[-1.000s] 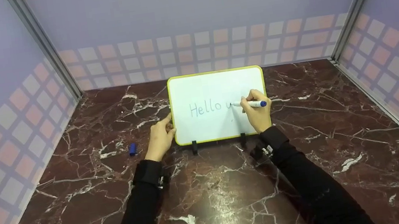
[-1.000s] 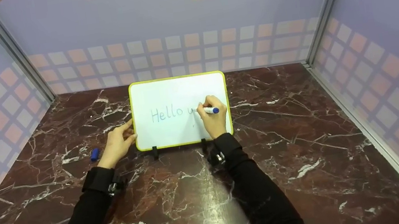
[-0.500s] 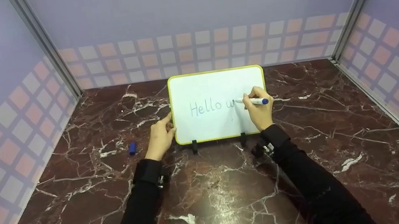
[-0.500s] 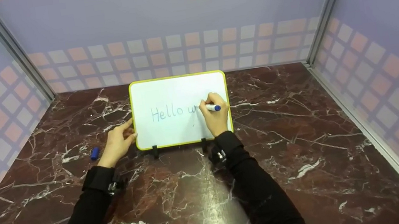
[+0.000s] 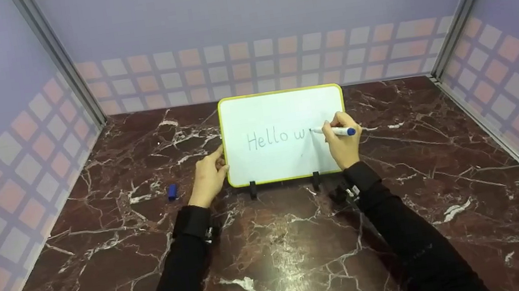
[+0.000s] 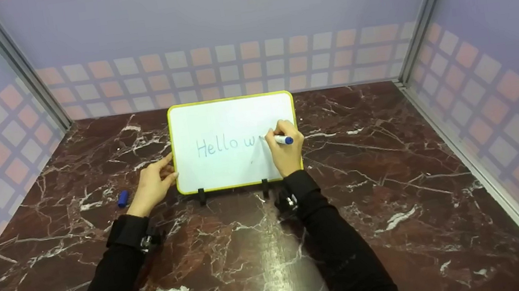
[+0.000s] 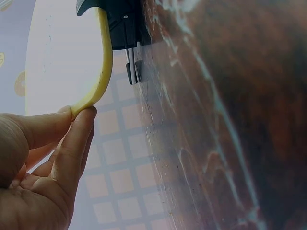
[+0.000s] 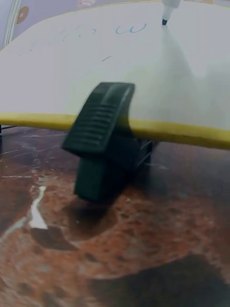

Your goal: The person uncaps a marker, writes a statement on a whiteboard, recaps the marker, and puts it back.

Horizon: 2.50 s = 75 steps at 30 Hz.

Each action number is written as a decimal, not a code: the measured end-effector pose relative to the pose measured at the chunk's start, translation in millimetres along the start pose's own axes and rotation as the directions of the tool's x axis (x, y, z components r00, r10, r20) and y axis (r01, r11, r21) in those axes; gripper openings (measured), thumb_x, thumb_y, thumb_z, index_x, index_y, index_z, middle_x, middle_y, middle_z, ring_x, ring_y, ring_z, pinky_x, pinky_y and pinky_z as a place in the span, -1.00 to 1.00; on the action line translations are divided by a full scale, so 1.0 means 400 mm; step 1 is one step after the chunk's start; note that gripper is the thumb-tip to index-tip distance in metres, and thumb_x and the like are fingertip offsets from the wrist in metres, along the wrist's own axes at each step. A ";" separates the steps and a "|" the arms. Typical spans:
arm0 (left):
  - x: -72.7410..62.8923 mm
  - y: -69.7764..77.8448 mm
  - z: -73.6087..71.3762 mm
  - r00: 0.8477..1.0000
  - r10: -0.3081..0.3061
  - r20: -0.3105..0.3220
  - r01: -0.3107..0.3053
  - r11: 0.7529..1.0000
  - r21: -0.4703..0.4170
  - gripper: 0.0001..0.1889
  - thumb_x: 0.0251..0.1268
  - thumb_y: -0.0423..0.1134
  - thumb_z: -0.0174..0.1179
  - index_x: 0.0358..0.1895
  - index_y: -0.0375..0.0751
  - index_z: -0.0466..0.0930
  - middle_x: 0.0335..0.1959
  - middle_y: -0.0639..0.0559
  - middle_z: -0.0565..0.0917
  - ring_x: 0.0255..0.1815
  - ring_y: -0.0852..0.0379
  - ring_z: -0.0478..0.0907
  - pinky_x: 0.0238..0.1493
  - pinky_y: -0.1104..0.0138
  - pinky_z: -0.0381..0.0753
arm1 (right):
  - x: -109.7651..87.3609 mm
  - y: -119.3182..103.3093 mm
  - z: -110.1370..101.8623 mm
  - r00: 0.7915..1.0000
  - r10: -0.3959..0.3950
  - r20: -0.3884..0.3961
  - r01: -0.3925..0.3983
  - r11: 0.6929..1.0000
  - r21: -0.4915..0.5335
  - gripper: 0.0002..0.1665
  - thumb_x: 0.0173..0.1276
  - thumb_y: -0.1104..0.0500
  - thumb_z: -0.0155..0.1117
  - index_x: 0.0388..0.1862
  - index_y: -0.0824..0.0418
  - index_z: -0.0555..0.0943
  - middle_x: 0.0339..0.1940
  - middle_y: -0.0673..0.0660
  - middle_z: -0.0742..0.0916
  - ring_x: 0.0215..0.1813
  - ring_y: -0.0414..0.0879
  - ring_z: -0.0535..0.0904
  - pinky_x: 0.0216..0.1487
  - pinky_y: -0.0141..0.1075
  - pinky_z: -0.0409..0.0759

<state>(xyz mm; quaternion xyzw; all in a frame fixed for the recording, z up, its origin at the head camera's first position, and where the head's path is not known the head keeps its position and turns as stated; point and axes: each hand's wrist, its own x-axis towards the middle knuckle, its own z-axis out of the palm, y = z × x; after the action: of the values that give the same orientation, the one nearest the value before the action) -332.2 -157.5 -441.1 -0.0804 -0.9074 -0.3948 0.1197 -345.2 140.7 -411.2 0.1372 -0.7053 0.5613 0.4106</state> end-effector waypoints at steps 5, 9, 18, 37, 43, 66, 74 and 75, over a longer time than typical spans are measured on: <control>0.001 0.004 -0.003 1.000 -0.024 0.004 0.024 1.000 0.005 -0.40 0.33 -0.51 0.18 0.44 -0.31 0.31 -0.07 -0.31 0.72 -0.08 -0.13 0.68 -0.14 0.15 0.61 | -0.008 0.004 0.001 1.000 0.013 -0.011 -0.013 1.000 0.001 -0.63 0.15 0.61 0.12 -0.72 0.50 0.21 -0.71 0.22 0.46 -0.71 -0.36 0.37 -0.61 -0.56 0.26; 0.001 0.005 -0.003 1.000 -0.019 -0.004 0.019 1.000 0.002 -0.41 0.33 -0.51 0.19 0.43 -0.32 0.32 -0.09 -0.32 0.72 -0.09 -0.14 0.69 -0.11 0.13 0.65 | -0.009 0.004 0.004 0.999 0.047 0.003 -0.047 0.999 0.011 -0.66 0.18 0.58 0.14 -0.69 0.52 0.26 -0.69 0.25 0.53 -0.72 -0.09 0.49 -0.61 -0.56 0.34; 0.004 0.003 -0.002 1.000 -0.014 0.000 0.014 1.000 -0.004 -0.41 0.34 -0.50 0.17 0.43 -0.32 0.32 -0.08 -0.33 0.71 -0.09 -0.15 0.68 -0.11 0.12 0.63 | 0.008 -0.002 -0.013 0.997 0.073 -0.035 -0.071 0.997 0.041 -0.64 0.26 0.55 0.11 -0.67 0.46 0.24 -0.71 0.07 0.51 -0.72 -0.13 0.46 -0.59 -0.54 0.32; 0.001 0.004 -0.002 1.000 -0.001 -0.004 0.001 1.000 -0.003 -0.42 0.32 -0.51 0.19 0.41 -0.34 0.34 -0.09 -0.34 0.72 -0.09 -0.18 0.69 -0.03 0.07 0.66 | 0.008 0.004 -0.030 0.998 0.055 -0.009 -0.054 0.998 0.017 -0.64 0.23 0.57 0.11 -0.69 0.47 0.24 -0.70 0.10 0.49 -0.72 -0.21 0.44 -0.59 -0.54 0.34; 0.000 0.001 -0.003 1.000 0.009 -0.010 -0.009 1.000 0.005 -0.42 0.31 -0.51 0.20 0.41 -0.34 0.35 -0.12 -0.34 0.72 -0.11 -0.18 0.71 -0.05 0.06 0.68 | 0.002 0.005 -0.038 0.999 0.048 -0.011 -0.048 0.999 0.002 -0.63 0.16 0.62 0.09 -0.72 0.50 0.19 -0.72 0.07 0.42 -0.76 -0.37 0.32 -0.66 -0.55 0.22; -0.003 0.002 -0.004 1.000 -0.005 -0.001 0.005 1.000 -0.009 -0.42 0.32 -0.51 0.19 0.41 -0.35 0.34 -0.11 -0.34 0.72 -0.10 -0.17 0.69 -0.06 0.08 0.67 | 0.032 0.011 -0.049 0.993 0.090 -0.075 -0.087 0.995 0.048 -0.67 0.29 0.51 0.16 -0.62 0.52 0.31 -0.72 0.14 0.57 -0.68 -0.05 0.53 -0.57 -0.52 0.45; 0.000 0.001 -0.003 1.000 -0.003 -0.002 0.003 1.000 -0.015 -0.43 0.32 -0.51 0.19 0.41 -0.34 0.35 -0.11 -0.34 0.72 -0.11 -0.16 0.68 -0.10 0.10 0.65 | 0.039 0.012 -0.046 0.997 0.075 -0.030 -0.074 0.997 0.027 -0.69 0.30 0.51 0.18 -0.60 0.54 0.33 -0.66 0.29 0.59 -0.60 0.25 0.55 -0.54 -0.53 0.47; 0.001 0.001 -0.003 1.000 0.002 -0.005 -0.002 1.000 -0.012 -0.43 0.32 -0.51 0.19 0.41 -0.35 0.35 -0.11 -0.34 0.72 -0.11 -0.16 0.69 -0.10 0.10 0.65 | 0.039 0.012 -0.045 0.997 0.074 -0.029 -0.074 0.997 0.028 -0.69 0.30 0.51 0.18 -0.60 0.54 0.32 -0.65 0.27 0.58 -0.60 0.27 0.54 -0.54 -0.54 0.47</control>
<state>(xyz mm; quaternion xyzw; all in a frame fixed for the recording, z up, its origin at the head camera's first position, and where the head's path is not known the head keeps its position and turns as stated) -332.2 -158.2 -440.1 -0.0812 -0.9045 -0.4005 0.1218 -350.4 162.9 -402.2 0.1081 -0.6963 0.5874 0.3981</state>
